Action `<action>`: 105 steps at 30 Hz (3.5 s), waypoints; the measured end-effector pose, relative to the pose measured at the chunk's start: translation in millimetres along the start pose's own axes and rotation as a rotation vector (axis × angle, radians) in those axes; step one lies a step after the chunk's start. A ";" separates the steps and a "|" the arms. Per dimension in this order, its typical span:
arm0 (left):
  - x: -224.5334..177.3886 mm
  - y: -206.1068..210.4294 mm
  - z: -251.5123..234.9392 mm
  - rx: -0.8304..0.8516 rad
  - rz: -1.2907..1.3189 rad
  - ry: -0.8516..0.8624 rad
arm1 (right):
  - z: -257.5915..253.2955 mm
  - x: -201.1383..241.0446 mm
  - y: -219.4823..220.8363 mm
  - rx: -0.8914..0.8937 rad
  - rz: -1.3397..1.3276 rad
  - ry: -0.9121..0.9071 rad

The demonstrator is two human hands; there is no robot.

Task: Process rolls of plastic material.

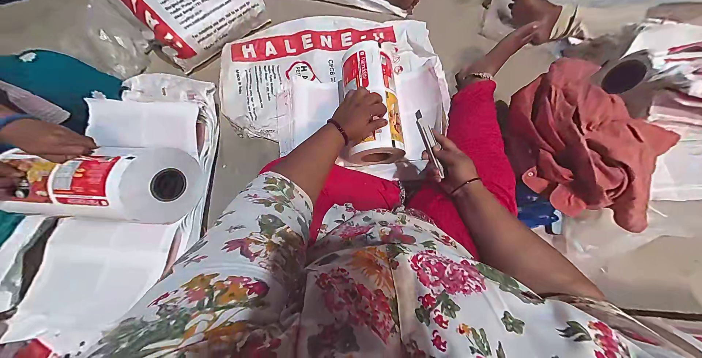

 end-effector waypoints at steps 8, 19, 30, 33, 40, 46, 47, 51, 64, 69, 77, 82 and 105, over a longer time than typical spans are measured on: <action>1.3 11.6 -7.1 -0.106 0.016 -0.007 | -2.7 -0.4 -3.0 0.081 -0.124 0.005; -16.6 9.7 13.2 -0.193 -0.043 0.010 | -5.4 -1.0 1.2 0.137 -0.131 0.032; -56.5 11.3 44.0 -0.408 0.223 -0.159 | -4.3 -2.7 1.0 0.069 -0.089 0.075; -41.9 2.8 41.4 -0.386 0.270 -0.370 | -2.8 -2.5 2.5 0.052 -0.091 0.060; -18.4 -13.2 42.6 -0.166 0.204 -0.773 | 2.8 -2.6 -2.8 0.035 -0.066 0.019; 12.3 -14.2 44.8 -0.001 0.396 -0.638 | 1.6 -4.8 3.6 0.033 -0.018 0.032; 21.9 -15.4 51.3 -0.040 0.509 -0.671 | 1.6 -5.7 4.3 0.037 -0.017 0.038; 49.9 -8.1 70.5 -0.108 0.822 -0.832 | 0.2 -1.4 5.6 0.001 0.000 0.027; 90.8 5.2 67.8 0.105 0.979 -0.577 | -158.0 122.4 95.1 -0.188 1.210 -0.036; 87.9 -4.7 66.1 0.195 0.969 -0.533 | -211.1 149.7 128.0 -0.214 1.454 -0.065; 88.7 -6.4 63.3 0.209 0.958 -0.486 | -231.5 148.2 129.7 -0.198 1.461 0.001; 89.0 -5.7 63.3 0.194 0.919 -0.471 | -238.0 149.6 132.0 -0.136 1.495 -0.021; 81.5 5.0 84.1 -0.048 1.325 -0.642 | -83.1 32.3 130.8 -0.303 0.734 -0.154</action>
Point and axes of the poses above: each hand's wrist, its own z-axis away from the middle knuckle, its own y-axis out of the palm, x = y × z, the point moved 6 cm from there along -z, towards the middle knuckle
